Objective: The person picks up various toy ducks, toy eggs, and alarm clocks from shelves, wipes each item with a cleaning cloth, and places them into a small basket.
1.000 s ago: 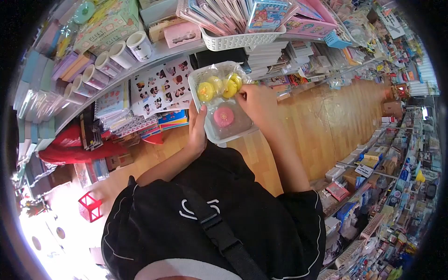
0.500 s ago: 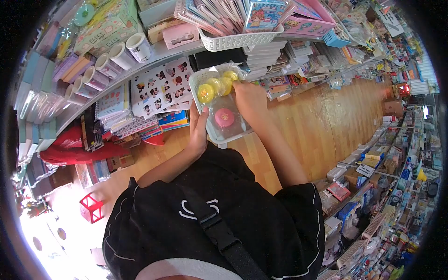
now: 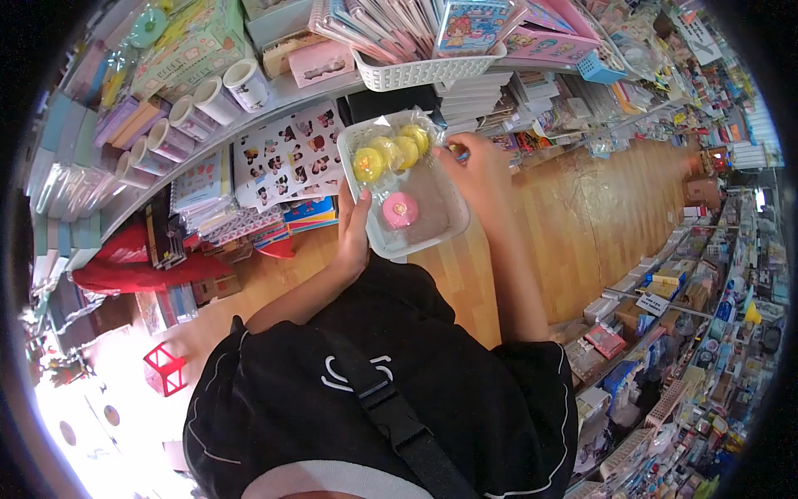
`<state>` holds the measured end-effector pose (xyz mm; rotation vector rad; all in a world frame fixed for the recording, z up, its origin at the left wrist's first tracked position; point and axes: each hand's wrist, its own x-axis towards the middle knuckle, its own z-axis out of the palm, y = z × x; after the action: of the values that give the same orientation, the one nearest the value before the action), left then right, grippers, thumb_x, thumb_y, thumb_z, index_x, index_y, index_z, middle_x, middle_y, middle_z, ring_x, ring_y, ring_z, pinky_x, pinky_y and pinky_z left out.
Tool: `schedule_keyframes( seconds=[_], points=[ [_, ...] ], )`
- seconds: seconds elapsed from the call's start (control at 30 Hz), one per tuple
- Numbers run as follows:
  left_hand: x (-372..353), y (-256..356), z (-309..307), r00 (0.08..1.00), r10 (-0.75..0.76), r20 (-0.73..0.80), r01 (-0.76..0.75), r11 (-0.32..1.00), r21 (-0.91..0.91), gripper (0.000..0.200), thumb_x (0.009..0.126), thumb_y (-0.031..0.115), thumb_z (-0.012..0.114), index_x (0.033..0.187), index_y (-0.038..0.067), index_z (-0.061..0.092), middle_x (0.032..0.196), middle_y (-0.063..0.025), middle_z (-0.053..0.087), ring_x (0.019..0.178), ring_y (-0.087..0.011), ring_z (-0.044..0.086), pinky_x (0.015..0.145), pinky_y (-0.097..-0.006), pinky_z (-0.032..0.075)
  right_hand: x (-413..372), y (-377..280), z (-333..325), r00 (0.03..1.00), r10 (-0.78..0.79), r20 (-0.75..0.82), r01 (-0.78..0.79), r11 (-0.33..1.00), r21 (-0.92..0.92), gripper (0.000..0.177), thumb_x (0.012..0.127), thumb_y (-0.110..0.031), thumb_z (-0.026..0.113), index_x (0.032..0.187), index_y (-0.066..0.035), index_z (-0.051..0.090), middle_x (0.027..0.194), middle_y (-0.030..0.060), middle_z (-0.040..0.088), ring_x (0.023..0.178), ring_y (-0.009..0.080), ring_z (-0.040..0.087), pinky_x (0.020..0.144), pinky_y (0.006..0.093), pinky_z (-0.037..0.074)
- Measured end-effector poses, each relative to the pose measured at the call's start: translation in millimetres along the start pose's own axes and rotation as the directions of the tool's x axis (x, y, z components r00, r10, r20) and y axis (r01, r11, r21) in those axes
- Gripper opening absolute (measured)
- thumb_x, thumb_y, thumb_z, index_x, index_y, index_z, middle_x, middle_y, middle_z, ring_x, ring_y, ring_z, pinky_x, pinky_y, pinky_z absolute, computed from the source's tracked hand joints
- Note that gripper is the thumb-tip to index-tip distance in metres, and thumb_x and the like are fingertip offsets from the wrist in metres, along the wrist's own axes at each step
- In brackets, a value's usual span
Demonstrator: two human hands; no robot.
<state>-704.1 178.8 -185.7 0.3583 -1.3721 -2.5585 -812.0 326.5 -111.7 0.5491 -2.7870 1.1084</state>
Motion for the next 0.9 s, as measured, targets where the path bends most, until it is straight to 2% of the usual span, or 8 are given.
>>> schedule_keyframes(
  seconds=[0.1, 0.23, 0.3, 0.33, 0.4, 0.6, 0.83, 0.9],
  points=[
    [-1, -2, 2, 1.000, 0.016, 0.008, -0.017, 1.000, 0.018, 0.057, 0.087, 0.015, 0.043, 0.132, 0.004, 0.010, 0.124, -0.0150, 0.034, 0.112, -0.0191, 0.036, 0.093, -0.0305, 0.029, -2, -3, 2, 1.000, 0.009, -0.003, -0.009, 0.990, -0.140, 0.026, 0.070, -0.022, 0.064, 0.082, 0.000, 0.060, 0.076, 0.0136, 0.060, 0.064, 0.0209, 0.057, 0.055, 0.0317, 0.043],
    [-2, 2, 1, 0.998, 0.052, 0.027, -0.053, 0.997, 0.047, 0.058, 0.087, 0.015, 0.043, 0.132, 0.003, 0.009, 0.124, -0.0153, 0.034, 0.112, -0.0193, 0.036, 0.092, -0.0308, 0.030, -16, -22, -13, 0.983, 0.048, -0.176, -0.048, 0.999, 0.004, 0.026, 0.070, -0.022, 0.064, 0.084, 0.000, 0.060, 0.077, 0.0133, 0.059, 0.067, 0.0237, 0.057, 0.058, 0.0327, 0.043],
    [-3, 4, 0, 0.999, 0.050, 0.018, -0.051, 0.996, 0.076, 0.058, 0.087, 0.014, 0.043, 0.132, 0.003, 0.008, 0.124, -0.0153, 0.034, 0.112, -0.0193, 0.036, 0.092, -0.0311, 0.031, -25, -34, -19, 0.951, 0.146, 0.272, -0.171, 0.983, 0.071, 0.028, 0.070, -0.020, 0.064, 0.089, 0.000, 0.059, 0.084, 0.0142, 0.059, 0.076, 0.0283, 0.057, 0.065, 0.0363, 0.044],
    [-2, 3, 0, 0.997, 0.080, 0.019, -0.081, 0.992, 0.094, 0.058, 0.087, 0.014, 0.043, 0.132, 0.004, 0.008, 0.124, -0.0153, 0.034, 0.111, -0.0193, 0.037, 0.092, -0.0313, 0.031, -32, -29, -10, 0.950, 0.154, 0.272, -0.180, 0.981, 0.073, 0.028, 0.070, -0.020, 0.064, 0.089, 0.000, 0.059, 0.084, 0.0142, 0.059, 0.076, 0.0283, 0.057, 0.065, 0.0363, 0.044],
    [-3, 1, 1, 0.994, 0.106, 0.029, -0.109, 0.988, 0.107, 0.059, 0.087, 0.013, 0.043, 0.132, 0.004, 0.008, 0.123, -0.0154, 0.035, 0.111, -0.0193, 0.037, 0.091, -0.0314, 0.032, -44, -20, 15, 0.959, -0.076, 0.274, 0.138, 0.967, -0.215, 0.037, 0.071, -0.023, 0.063, 0.099, 0.001, 0.056, 0.084, 0.0155, 0.059, 0.073, 0.0267, 0.056, 0.066, 0.0341, 0.044],
    [-6, 0, -1, 0.992, 0.120, 0.032, -0.123, 0.986, 0.116, 0.059, 0.086, 0.012, 0.044, 0.133, 0.005, 0.008, 0.121, -0.0161, 0.036, 0.108, -0.0188, 0.040, 0.089, -0.0302, 0.034, -44, -30, 22, 0.883, 0.151, 0.445, -0.064, 0.977, -0.204, 0.045, 0.068, -0.026, 0.065, 0.102, 0.000, 0.053, 0.093, 0.0184, 0.055, 0.085, 0.0301, 0.055, 0.073, 0.0353, 0.043],
    [-5, 0, -2, 0.991, 0.132, 0.007, -0.132, 0.983, 0.128, 0.059, 0.087, 0.012, 0.044, 0.133, 0.006, 0.008, 0.122, -0.0157, 0.036, 0.108, -0.0193, 0.041, 0.087, -0.0301, 0.036, -49, -19, 31, 0.938, -0.083, 0.337, 0.117, 0.990, -0.081, 0.041, 0.064, -0.021, 0.069, 0.095, 0.001, 0.053, 0.085, 0.0156, 0.057, 0.079, 0.0280, 0.056, 0.069, 0.0348, 0.044],
    [-5, 2, -2, 0.990, 0.141, 0.014, -0.142, 0.982, 0.125, 0.059, 0.087, 0.013, 0.044, 0.133, 0.006, 0.008, 0.122, -0.0156, 0.036, 0.108, -0.0194, 0.040, 0.087, -0.0302, 0.036, -45, -27, 24, 0.853, 0.204, 0.480, -0.318, 0.933, 0.168, 0.039, 0.065, -0.016, 0.069, 0.096, 0.000, 0.053, 0.082, 0.0150, 0.058, 0.073, 0.0271, 0.057, 0.065, 0.0330, 0.045]
  ],
)
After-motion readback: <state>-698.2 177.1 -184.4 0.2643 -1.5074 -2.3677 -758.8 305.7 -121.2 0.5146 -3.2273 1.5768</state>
